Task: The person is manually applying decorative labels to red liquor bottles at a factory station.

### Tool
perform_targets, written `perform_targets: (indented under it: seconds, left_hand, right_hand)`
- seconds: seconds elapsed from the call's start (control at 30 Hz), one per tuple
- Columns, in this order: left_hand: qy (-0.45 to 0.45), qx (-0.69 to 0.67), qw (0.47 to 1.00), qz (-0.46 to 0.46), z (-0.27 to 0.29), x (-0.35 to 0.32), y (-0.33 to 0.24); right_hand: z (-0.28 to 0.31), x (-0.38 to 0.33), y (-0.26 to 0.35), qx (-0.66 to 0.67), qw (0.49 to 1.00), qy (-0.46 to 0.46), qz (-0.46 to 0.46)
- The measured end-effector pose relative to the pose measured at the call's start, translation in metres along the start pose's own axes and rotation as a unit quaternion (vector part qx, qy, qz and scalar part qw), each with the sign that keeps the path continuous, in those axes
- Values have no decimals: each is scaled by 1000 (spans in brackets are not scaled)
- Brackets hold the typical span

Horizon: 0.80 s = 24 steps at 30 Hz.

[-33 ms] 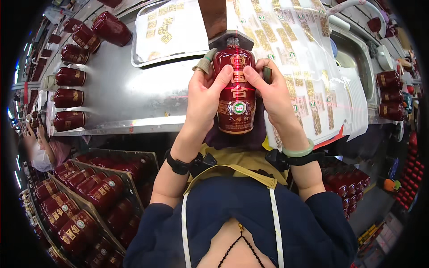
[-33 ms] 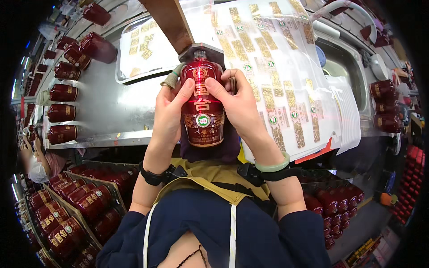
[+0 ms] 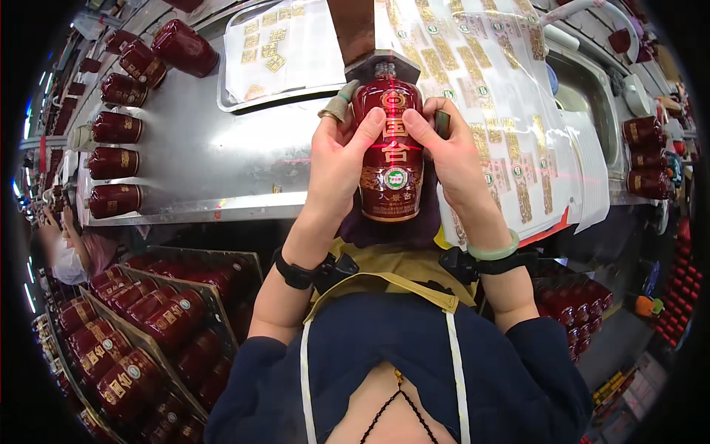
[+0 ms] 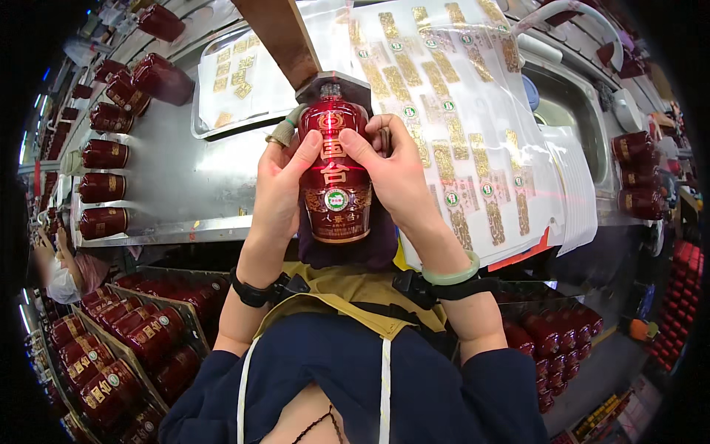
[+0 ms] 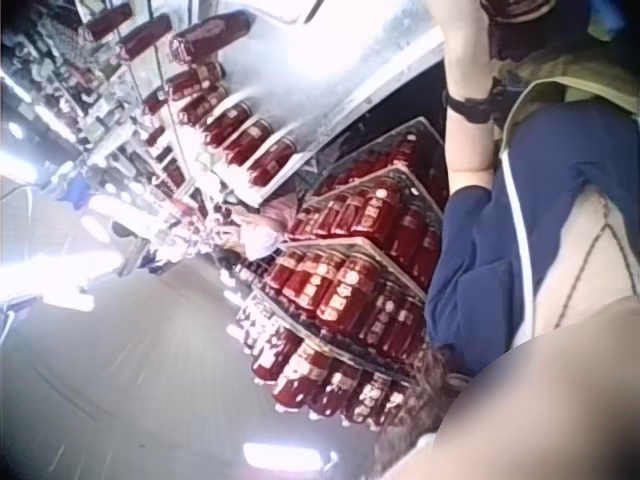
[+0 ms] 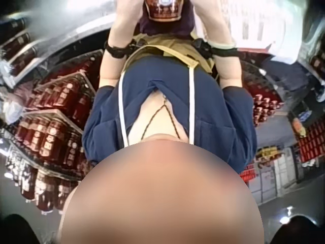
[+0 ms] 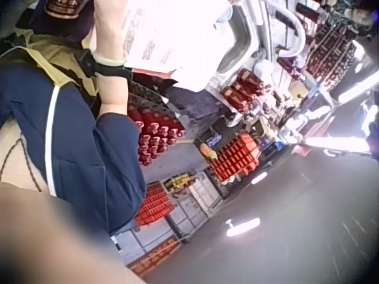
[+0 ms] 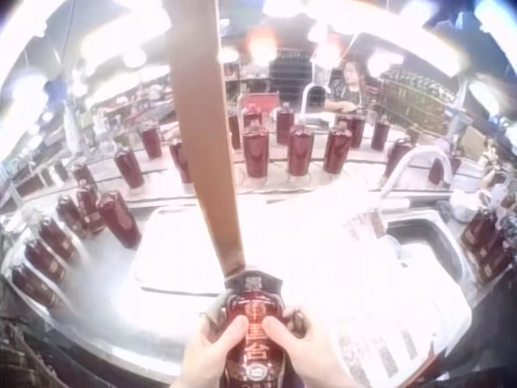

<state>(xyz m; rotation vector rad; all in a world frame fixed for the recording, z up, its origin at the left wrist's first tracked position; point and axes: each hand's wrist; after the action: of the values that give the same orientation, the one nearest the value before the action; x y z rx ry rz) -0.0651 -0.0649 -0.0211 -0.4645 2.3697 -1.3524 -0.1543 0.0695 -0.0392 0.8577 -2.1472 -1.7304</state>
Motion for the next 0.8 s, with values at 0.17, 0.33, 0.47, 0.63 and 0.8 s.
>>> perform_targets:
  seconds: [0.17,0.33,0.47,0.63,0.8]
  left_hand:
    - [-23,47,998,-31,0,-2,3]
    - [83,492,799,-334,17,-7,-6]
    - [117,577,730,-346,32,1,-15]
    - [168,566,749,-302,29,25,-26]
    - [136,435,851,-259,19,36,-21]
  right_hand:
    - [2,-1,0,4,1000,16,11]
    - [3,-1,5,-8,1000,16,-19]
    - [-1,-3,2,5,1000,13,-18]
    - [-14,-4,-2,57,997,-14,-59]
    - [-13,5,14,-23,999,-35,4]
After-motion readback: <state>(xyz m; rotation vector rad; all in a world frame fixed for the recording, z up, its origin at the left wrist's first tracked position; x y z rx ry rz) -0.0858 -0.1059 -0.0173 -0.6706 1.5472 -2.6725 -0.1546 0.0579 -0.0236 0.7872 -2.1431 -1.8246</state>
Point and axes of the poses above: each hand's wrist, its own x-axis towards the middle knuckle, its own z-axis out of the back of the hand, y = z × x, and after that the axes turned 3 degrees about y, right-handed
